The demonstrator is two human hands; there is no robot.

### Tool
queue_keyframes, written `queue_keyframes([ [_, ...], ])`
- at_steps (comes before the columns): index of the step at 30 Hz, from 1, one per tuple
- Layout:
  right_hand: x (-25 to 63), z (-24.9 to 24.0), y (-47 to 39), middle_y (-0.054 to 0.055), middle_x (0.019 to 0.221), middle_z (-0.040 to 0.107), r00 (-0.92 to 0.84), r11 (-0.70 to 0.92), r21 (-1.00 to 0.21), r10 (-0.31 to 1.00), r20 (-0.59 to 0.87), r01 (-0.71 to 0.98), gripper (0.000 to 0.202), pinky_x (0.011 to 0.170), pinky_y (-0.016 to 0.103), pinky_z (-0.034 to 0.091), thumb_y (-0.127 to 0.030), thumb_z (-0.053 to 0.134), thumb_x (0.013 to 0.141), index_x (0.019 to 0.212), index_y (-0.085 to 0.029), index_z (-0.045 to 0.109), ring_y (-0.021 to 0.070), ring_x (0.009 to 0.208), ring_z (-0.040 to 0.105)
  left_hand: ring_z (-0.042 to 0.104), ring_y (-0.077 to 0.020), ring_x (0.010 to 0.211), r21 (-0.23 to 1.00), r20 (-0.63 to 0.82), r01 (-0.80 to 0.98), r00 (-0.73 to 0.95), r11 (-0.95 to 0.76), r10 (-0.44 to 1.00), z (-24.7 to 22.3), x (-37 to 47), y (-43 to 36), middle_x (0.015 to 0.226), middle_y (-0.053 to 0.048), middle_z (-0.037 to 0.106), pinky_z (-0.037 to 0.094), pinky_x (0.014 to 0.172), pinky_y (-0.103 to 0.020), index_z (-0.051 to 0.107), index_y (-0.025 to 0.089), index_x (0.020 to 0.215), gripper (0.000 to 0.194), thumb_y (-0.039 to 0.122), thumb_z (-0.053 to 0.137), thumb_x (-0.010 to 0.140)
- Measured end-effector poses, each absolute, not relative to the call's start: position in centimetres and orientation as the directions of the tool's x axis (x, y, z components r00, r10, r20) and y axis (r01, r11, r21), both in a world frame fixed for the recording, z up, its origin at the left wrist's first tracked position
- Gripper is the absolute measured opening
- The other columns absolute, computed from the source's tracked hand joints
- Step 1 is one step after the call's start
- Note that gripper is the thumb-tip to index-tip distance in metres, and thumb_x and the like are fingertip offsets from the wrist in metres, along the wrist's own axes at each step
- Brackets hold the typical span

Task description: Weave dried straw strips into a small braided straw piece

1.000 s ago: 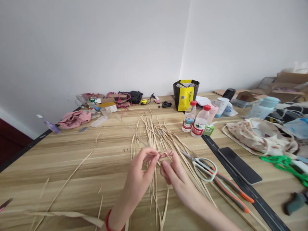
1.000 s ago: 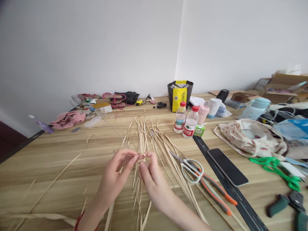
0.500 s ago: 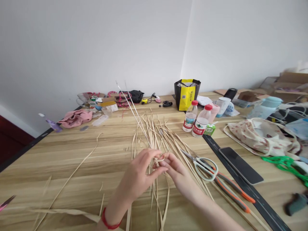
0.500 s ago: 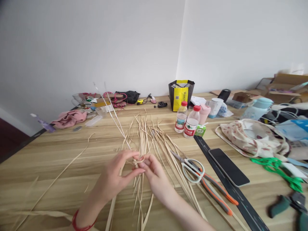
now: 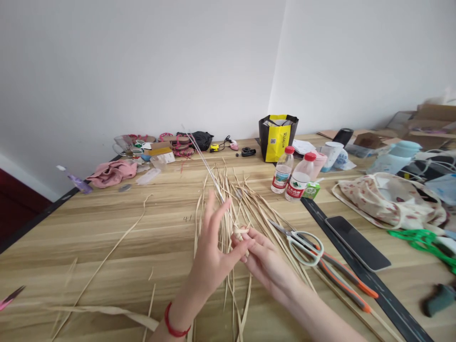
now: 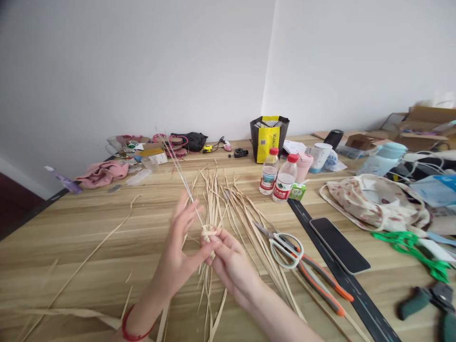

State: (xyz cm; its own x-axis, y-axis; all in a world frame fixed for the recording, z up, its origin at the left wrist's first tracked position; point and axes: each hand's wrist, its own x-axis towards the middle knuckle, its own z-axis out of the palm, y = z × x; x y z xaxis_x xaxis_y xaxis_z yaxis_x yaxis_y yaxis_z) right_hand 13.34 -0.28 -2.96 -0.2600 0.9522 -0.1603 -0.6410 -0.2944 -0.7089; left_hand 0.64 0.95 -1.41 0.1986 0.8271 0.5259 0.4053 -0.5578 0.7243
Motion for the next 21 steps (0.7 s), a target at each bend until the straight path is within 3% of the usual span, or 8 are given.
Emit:
queue_keyframes([
  [3, 13.3, -3.0, -0.3, 0.000, 0.077, 0.057, -0.316, -0.333, -0.709, 0.935, -0.162, -0.622, 0.034, 0.060, 0.023, 0.039, -0.039, 0.078, 0.067, 0.086, -0.019, 0.059, 0.0111, 0.063, 0.048, 0.053, -0.0241, 0.122, 0.807, 0.352, 0.354, 0.356, -0.473, 0.866, -0.8, -0.2, 1.1, 0.140, -0.008, 0.050, 0.045, 0.102, -0.044, 0.038, 0.032, 0.137, 0.059, 0.024, 0.063, 0.084],
  [5, 13.4, -2.9, -0.2, 0.000, 0.079, 0.058, -0.327, -0.323, -0.740, 0.934, -0.146, -0.591, 0.031, 0.061, 0.023, 0.040, -0.039, 0.077, 0.069, 0.086, -0.020, 0.059, 0.0109, 0.064, 0.049, 0.059, -0.0222, 0.114, 0.815, 0.310, 0.377, 0.357, -0.440, 0.881, -0.4, -0.6, 1.1, 0.132, -0.007, 0.058, 0.046, 0.100, -0.044, 0.037, 0.032, 0.138, 0.062, 0.025, 0.064, 0.083],
  [9, 14.1, -3.0, 0.2, 0.002, 0.090, 0.063, -0.258, -0.136, -0.889, 0.966, -0.021, -0.437, 0.025, 0.078, 0.027, 0.044, -0.040, 0.072, 0.075, 0.083, -0.020, 0.059, 0.0144, 0.082, 0.057, 0.064, -0.0198, 0.103, 0.784, 0.314, 0.437, 0.332, -0.440, 0.889, -0.3, -1.1, 1.3, 0.129, -0.007, 0.060, 0.050, 0.095, -0.042, 0.038, 0.032, 0.139, 0.060, 0.026, 0.062, 0.084],
  [13, 15.0, -3.6, 1.0, 0.002, 0.087, 0.063, -0.214, 0.039, -0.969, 0.972, 0.093, -0.244, 0.024, 0.080, 0.029, 0.045, -0.042, 0.068, 0.079, 0.084, -0.020, 0.061, 0.0167, 0.086, 0.058, 0.067, -0.0170, 0.091, 0.788, 0.373, 0.380, 0.331, -0.484, 0.867, -0.7, -1.2, 1.5, 0.122, -0.007, 0.063, 0.055, 0.089, -0.038, 0.038, 0.031, 0.139, 0.056, 0.023, 0.059, 0.087],
  [17, 16.2, -4.0, 1.5, 0.003, 0.085, 0.061, -0.262, 0.123, -0.992, 0.956, 0.128, -0.035, 0.020, 0.073, 0.030, 0.045, -0.039, 0.061, 0.084, 0.086, -0.020, 0.060, 0.0176, 0.081, 0.057, 0.067, -0.0166, 0.089, 0.815, 0.348, 0.341, 0.359, -0.469, 0.866, -1.1, -1.0, 1.6, 0.120, -0.006, 0.062, 0.058, 0.083, -0.036, 0.034, 0.032, 0.142, 0.060, 0.019, 0.056, 0.088],
  [21, 17.1, -3.8, 1.6, 0.005, 0.086, 0.061, -0.206, 0.306, -0.915, 0.944, 0.257, 0.261, 0.010, 0.073, 0.034, 0.044, -0.029, 0.055, 0.088, 0.084, -0.021, 0.059, 0.0201, 0.081, 0.057, 0.066, -0.0179, 0.088, 0.761, 0.299, 0.448, 0.400, -0.470, 0.866, -1.3, -0.4, 1.4, 0.118, -0.004, 0.064, 0.057, 0.081, -0.038, 0.034, 0.037, 0.141, 0.065, 0.013, 0.057, 0.086],
])
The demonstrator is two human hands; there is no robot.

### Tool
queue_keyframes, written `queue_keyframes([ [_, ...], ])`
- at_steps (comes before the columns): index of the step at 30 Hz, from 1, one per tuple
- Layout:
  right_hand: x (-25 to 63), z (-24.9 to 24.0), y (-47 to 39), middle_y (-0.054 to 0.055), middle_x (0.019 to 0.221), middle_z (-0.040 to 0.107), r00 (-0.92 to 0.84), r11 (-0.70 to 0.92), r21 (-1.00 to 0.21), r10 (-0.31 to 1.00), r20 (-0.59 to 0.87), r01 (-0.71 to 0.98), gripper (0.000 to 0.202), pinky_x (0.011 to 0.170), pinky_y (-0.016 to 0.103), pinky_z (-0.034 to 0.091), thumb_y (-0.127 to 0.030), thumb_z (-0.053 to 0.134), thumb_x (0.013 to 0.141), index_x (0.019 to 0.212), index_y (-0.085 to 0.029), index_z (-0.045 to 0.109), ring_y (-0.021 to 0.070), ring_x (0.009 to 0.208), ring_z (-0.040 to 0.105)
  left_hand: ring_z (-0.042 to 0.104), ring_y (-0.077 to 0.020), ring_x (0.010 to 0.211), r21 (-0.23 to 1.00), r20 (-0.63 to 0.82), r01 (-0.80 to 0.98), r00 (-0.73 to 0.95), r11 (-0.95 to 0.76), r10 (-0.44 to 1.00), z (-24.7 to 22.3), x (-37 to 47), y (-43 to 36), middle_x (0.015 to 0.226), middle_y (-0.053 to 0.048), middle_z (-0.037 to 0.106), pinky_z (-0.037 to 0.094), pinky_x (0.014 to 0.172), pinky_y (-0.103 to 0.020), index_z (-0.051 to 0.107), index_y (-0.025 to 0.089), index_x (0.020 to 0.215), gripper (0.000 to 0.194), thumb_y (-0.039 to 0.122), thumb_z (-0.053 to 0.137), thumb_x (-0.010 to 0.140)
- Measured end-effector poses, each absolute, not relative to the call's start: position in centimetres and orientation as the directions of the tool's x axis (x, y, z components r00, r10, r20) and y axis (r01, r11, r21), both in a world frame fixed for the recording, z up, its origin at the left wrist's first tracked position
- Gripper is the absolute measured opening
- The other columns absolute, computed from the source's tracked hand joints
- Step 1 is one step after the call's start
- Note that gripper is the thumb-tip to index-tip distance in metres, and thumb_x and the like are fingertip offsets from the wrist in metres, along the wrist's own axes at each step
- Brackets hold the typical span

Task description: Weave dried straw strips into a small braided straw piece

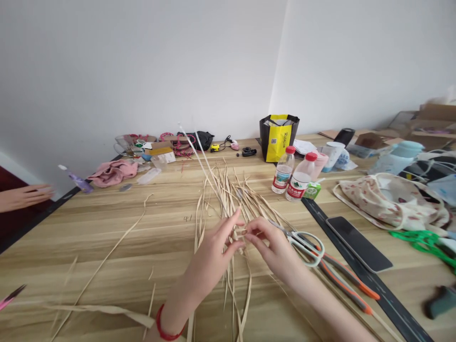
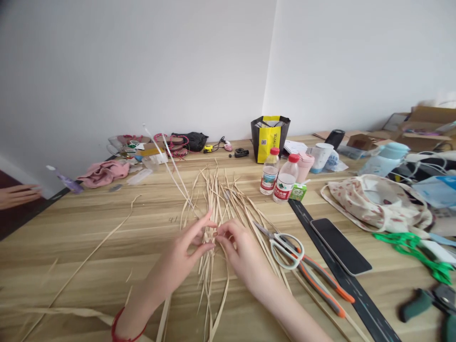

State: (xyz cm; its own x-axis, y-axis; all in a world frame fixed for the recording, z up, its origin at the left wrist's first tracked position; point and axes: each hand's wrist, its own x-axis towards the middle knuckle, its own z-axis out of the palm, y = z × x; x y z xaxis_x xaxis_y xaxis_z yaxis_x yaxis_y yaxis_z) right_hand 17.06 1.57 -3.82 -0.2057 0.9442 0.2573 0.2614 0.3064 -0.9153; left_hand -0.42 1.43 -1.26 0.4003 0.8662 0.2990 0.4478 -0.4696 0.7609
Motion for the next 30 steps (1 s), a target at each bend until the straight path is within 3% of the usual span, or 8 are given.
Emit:
queue_keyframes([
  [4, 17.4, -3.2, 1.4, 0.006, 0.084, 0.062, -0.165, 0.385, -0.844, 0.923, 0.348, 0.373, 0.010, 0.071, 0.034, 0.044, -0.024, 0.050, 0.089, 0.085, -0.021, 0.059, 0.0206, 0.077, 0.058, 0.064, -0.0168, 0.079, 0.758, 0.266, 0.466, 0.417, -0.456, 0.869, -1.4, 0.0, 1.3, 0.118, -0.004, 0.064, 0.057, 0.075, -0.037, 0.036, 0.038, 0.140, 0.068, 0.013, 0.062, 0.082],
  [11, 18.1, -2.9, 1.8, 0.006, 0.085, 0.064, -0.091, 0.329, -0.863, 0.943, 0.319, 0.383, 0.013, 0.071, 0.034, 0.045, -0.029, 0.051, 0.090, 0.088, -0.020, 0.059, 0.0203, 0.078, 0.059, 0.060, -0.0140, 0.074, 0.813, 0.217, 0.426, 0.413, -0.398, 0.885, -1.2, -0.1, 1.3, 0.117, -0.003, 0.065, 0.057, 0.074, -0.035, 0.042, 0.036, 0.137, 0.067, 0.018, 0.068, 0.078],
  [16, 18.6, -2.7, 2.4, 0.002, 0.071, 0.061, -0.053, 0.120, -0.990, 0.992, 0.116, 0.073, 0.028, 0.056, 0.028, 0.044, -0.046, 0.063, 0.081, 0.084, -0.018, 0.060, 0.0149, 0.060, 0.056, 0.058, -0.0133, 0.073, 0.817, 0.275, 0.382, 0.400, -0.432, 0.874, -1.0, -0.1, 1.1, 0.119, -0.004, 0.065, 0.059, 0.072, -0.033, 0.038, 0.033, 0.140, 0.069, 0.016, 0.065, 0.079],
  [20, 18.7, -2.1, 2.5, 0.000, 0.063, 0.058, -0.135, -0.002, -0.997, 0.991, 0.008, -0.076, 0.038, 0.053, 0.027, 0.042, -0.052, 0.072, 0.070, 0.079, -0.017, 0.062, 0.0130, 0.056, 0.053, 0.057, -0.0121, 0.072, 0.838, 0.299, 0.344, 0.358, -0.423, 0.884, -0.8, -0.1, 0.9, 0.126, -0.006, 0.060, 0.058, 0.072, -0.032, 0.039, 0.033, 0.139, 0.065, 0.014, 0.060, 0.081],
  [27, 18.3, -2.2, 1.7, 0.001, 0.071, 0.061, -0.340, 0.140, -0.982, 0.936, 0.089, 0.129, 0.023, 0.061, 0.028, 0.041, -0.042, 0.062, 0.083, 0.081, -0.019, 0.063, 0.0145, 0.066, 0.053, 0.054, -0.0098, 0.069, 0.915, 0.285, 0.216, 0.248, -0.340, 0.926, 0.0, -0.5, 0.6, 0.127, -0.007, 0.058, 0.057, 0.069, -0.028, 0.038, 0.033, 0.140, 0.062, 0.021, 0.062, 0.084],
  [30, 18.4, -2.1, 1.5, 0.002, 0.075, 0.061, -0.314, 0.186, -0.962, 0.942, 0.116, 0.201, 0.019, 0.064, 0.028, 0.042, -0.038, 0.058, 0.087, 0.082, -0.020, 0.062, 0.0162, 0.071, 0.055, 0.053, -0.0090, 0.067, 0.909, 0.288, 0.224, 0.270, -0.351, 0.919, 0.0, -0.7, 0.5, 0.129, -0.007, 0.056, 0.057, 0.069, -0.027, 0.035, 0.033, 0.141, 0.062, 0.020, 0.060, 0.085],
])
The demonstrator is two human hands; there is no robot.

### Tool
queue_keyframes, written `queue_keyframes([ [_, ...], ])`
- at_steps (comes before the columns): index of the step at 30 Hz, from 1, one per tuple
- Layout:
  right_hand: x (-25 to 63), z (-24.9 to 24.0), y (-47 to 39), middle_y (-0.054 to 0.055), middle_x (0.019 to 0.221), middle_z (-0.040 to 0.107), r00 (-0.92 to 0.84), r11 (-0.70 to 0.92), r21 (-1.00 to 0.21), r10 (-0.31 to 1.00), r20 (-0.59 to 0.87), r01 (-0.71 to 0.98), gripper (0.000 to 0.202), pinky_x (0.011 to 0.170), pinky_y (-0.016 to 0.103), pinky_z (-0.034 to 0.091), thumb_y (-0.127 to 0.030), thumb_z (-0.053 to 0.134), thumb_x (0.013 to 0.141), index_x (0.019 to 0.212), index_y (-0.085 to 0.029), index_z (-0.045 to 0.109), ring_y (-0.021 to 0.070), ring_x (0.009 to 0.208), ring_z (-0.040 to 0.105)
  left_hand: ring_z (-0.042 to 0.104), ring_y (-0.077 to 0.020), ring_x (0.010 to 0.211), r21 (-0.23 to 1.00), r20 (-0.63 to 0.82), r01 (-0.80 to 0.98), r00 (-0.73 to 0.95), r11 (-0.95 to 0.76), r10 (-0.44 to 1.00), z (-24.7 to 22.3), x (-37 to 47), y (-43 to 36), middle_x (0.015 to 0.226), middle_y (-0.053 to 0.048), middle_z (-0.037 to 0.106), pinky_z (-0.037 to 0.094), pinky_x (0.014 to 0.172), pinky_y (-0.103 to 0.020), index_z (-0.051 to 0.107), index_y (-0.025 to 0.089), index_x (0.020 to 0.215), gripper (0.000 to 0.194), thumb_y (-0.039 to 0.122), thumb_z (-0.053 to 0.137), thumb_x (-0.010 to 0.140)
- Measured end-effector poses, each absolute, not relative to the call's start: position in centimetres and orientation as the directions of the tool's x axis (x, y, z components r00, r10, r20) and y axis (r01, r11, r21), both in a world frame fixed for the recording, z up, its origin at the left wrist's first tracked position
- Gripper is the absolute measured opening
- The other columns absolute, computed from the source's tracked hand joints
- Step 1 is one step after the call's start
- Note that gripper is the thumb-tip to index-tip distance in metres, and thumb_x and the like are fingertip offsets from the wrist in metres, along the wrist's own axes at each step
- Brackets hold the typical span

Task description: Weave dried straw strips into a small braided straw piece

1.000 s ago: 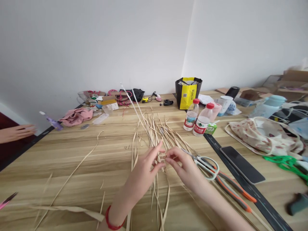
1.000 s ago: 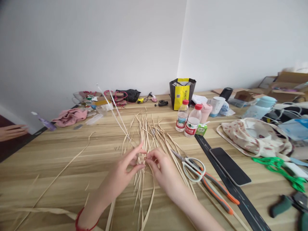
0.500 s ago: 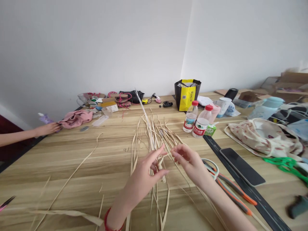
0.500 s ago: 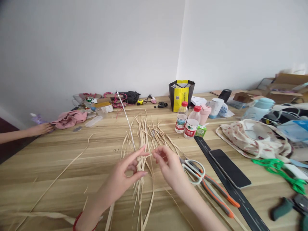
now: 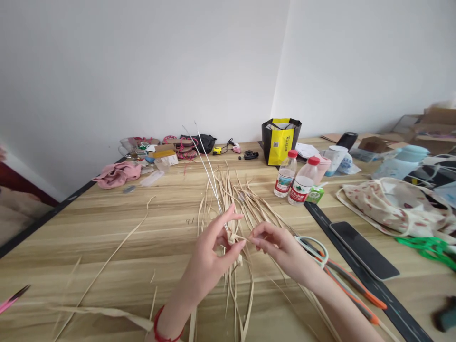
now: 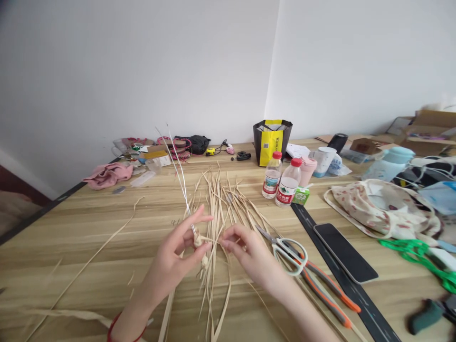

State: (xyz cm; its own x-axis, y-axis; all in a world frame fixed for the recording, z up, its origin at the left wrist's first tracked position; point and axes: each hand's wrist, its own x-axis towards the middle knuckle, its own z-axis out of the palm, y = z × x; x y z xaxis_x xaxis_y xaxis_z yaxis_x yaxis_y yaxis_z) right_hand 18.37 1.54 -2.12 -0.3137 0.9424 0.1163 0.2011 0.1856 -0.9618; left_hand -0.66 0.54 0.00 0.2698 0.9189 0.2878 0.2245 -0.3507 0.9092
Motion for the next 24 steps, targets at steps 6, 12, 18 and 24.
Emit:
queue_keyframes([
  [6, 19.4, -2.1, 2.1, 0.002, 0.075, 0.061, -0.234, 0.200, -0.955, 0.961, 0.147, 0.221, 0.018, 0.061, 0.028, 0.041, -0.037, 0.060, 0.085, 0.080, -0.020, 0.062, 0.0164, 0.070, 0.055, 0.054, -0.0085, 0.064, 0.893, 0.357, 0.219, 0.184, -0.392, 0.916, 0.1, -1.2, 0.8, 0.126, -0.008, 0.058, 0.058, 0.062, -0.025, 0.035, 0.032, 0.142, 0.063, 0.021, 0.060, 0.085],
  [12, 20.0, -2.2, 2.4, 0.002, 0.074, 0.060, -0.260, 0.151, -0.974, 0.960, 0.104, 0.170, 0.022, 0.055, 0.026, 0.039, -0.040, 0.061, 0.083, 0.082, -0.018, 0.061, 0.0134, 0.063, 0.051, 0.050, -0.0065, 0.060, 0.876, 0.401, 0.218, 0.168, -0.431, 0.900, 0.7, -2.0, 0.7, 0.127, -0.007, 0.057, 0.056, 0.057, -0.021, 0.033, 0.033, 0.143, 0.065, 0.020, 0.060, 0.086],
  [18, 19.7, -3.1, 2.6, 0.006, 0.086, 0.062, -0.081, 0.104, -0.963, 0.993, 0.086, 0.247, 0.033, 0.048, 0.025, 0.040, -0.045, 0.061, 0.080, 0.097, -0.017, 0.058, 0.0101, 0.053, 0.048, 0.048, -0.0069, 0.066, 0.877, 0.346, 0.218, 0.331, -0.428, 0.878, 0.5, -1.3, 0.4, 0.132, -0.005, 0.053, 0.056, 0.065, -0.021, 0.024, 0.038, 0.145, 0.066, 0.019, 0.055, 0.090],
  [24, 19.2, -1.8, 1.1, 0.013, 0.126, 0.054, 0.082, 0.209, -0.902, 0.963, 0.258, 0.379, 0.055, 0.044, 0.028, 0.040, -0.041, 0.052, 0.088, 0.138, -0.026, 0.033, 0.0082, 0.045, 0.043, 0.049, -0.0076, 0.069, 0.843, 0.340, 0.249, 0.440, -0.477, 0.831, 0.6, -1.5, 0.6, 0.134, -0.003, 0.052, 0.053, 0.073, -0.024, 0.023, 0.039, 0.145, 0.068, 0.018, 0.056, 0.090],
])
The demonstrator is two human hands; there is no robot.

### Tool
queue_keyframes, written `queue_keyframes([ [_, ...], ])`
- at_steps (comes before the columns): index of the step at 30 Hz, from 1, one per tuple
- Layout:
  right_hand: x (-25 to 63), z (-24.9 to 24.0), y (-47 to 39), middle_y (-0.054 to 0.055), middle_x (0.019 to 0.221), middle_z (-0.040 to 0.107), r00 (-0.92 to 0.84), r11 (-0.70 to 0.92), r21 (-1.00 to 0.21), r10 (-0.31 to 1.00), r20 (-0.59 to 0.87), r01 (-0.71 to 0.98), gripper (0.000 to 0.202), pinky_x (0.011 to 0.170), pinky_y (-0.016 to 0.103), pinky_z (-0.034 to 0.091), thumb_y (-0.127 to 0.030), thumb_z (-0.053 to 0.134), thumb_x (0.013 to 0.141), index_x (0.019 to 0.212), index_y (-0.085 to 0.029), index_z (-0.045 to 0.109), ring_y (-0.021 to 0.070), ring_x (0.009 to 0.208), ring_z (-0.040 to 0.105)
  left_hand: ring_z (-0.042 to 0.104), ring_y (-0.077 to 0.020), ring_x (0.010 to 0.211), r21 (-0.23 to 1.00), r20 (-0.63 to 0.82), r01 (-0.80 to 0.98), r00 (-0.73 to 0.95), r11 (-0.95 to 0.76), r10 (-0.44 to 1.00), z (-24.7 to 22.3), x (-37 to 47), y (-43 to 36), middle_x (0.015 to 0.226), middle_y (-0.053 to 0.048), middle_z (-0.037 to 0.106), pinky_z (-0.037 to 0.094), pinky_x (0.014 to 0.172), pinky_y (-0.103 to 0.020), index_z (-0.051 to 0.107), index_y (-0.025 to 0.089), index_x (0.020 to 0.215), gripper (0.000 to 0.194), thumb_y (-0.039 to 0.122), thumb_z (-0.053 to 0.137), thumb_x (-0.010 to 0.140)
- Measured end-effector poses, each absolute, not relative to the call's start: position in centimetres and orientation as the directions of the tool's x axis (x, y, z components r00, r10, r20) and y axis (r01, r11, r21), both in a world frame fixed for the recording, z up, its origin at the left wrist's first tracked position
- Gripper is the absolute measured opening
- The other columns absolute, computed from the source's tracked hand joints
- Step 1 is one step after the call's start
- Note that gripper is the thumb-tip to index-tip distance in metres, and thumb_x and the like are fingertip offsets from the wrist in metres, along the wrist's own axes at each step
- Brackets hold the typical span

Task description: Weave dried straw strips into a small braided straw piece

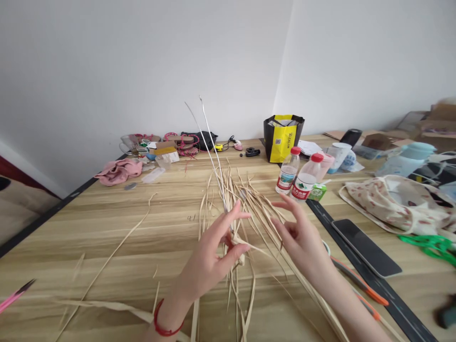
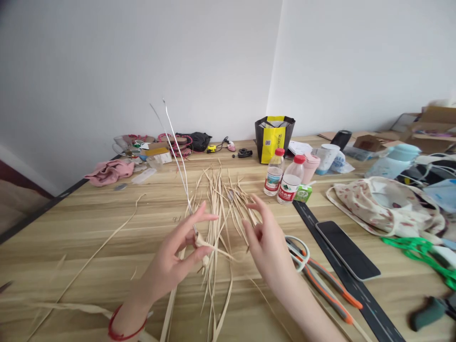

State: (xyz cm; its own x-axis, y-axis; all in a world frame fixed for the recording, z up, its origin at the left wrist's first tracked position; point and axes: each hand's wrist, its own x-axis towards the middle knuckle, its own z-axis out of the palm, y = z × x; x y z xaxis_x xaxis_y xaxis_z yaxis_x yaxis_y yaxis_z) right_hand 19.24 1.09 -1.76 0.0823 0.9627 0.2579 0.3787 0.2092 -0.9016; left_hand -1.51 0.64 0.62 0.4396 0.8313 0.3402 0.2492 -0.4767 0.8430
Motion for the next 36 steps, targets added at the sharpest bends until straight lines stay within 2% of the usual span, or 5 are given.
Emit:
queue_keyframes([
  [3, 18.5, -0.1, -0.1, 0.008, 0.101, 0.067, -0.179, 0.227, -0.903, 0.969, 0.171, 0.366, 0.035, 0.047, 0.026, 0.038, -0.042, 0.048, 0.092, 0.120, -0.023, 0.055, 0.0109, 0.050, 0.048, 0.049, -0.0080, 0.070, 0.835, 0.324, 0.263, 0.473, -0.483, 0.819, 0.7, -1.7, 0.7, 0.132, -0.002, 0.052, 0.052, 0.073, -0.024, 0.025, 0.040, 0.144, 0.068, 0.020, 0.058, 0.089],
  [10, 17.7, 0.2, -0.6, 0.000, 0.066, 0.064, -0.489, 0.084, -0.991, 0.872, 0.023, 0.103, 0.023, 0.053, 0.022, 0.039, -0.040, 0.059, 0.088, 0.089, -0.018, 0.061, 0.0107, 0.058, 0.055, 0.049, -0.0095, 0.074, 0.865, 0.299, 0.208, 0.516, -0.457, 0.802, 0.7, -1.8, 0.8, 0.129, -0.004, 0.054, 0.050, 0.074, -0.024, 0.027, 0.039, 0.144, 0.065, 0.023, 0.058, 0.089],
  [15, 17.9, -0.7, -0.3, -0.006, 0.056, 0.053, -0.523, -0.053, -0.998, 0.852, -0.036, -0.017, 0.022, 0.039, 0.017, 0.031, -0.038, 0.062, 0.086, 0.082, -0.017, 0.056, 0.0044, 0.039, 0.041, 0.045, -0.0078, 0.067, 0.914, 0.279, 0.127, 0.490, -0.384, 0.826, 0.6, -2.1, 0.7, 0.126, -0.003, 0.054, 0.047, 0.067, -0.022, 0.029, 0.040, 0.143, 0.065, 0.022, 0.060, 0.088],
  [27, 18.6, 1.2, -1.8, -0.005, 0.057, 0.056, -0.559, 0.067, -0.983, 0.828, -0.041, 0.171, 0.020, 0.050, 0.018, 0.040, -0.035, 0.063, 0.085, 0.078, -0.018, 0.054, 0.0079, 0.049, 0.051, 0.042, -0.0052, 0.059, 0.943, 0.314, -0.045, 0.443, -0.329, 0.840, 0.8, -2.1, -0.1, 0.125, -0.004, 0.054, 0.042, 0.057, -0.022, 0.026, 0.042, 0.144, 0.067, 0.023, 0.059, 0.088],
  [36, 17.9, 1.3, -2.0, -0.002, 0.061, 0.060, -0.486, 0.208, -0.914, 0.874, 0.015, 0.347, 0.019, 0.053, 0.020, 0.041, -0.034, 0.057, 0.089, 0.078, -0.019, 0.057, 0.0104, 0.055, 0.055, 0.047, -0.0132, 0.080, 0.937, 0.346, -0.092, 0.381, -0.337, 0.858, 0.8, -1.8, 0.1, 0.122, -0.004, 0.056, 0.042, 0.077, -0.028, 0.034, 0.034, 0.143, 0.046, 0.032, 0.040, 0.097],
])
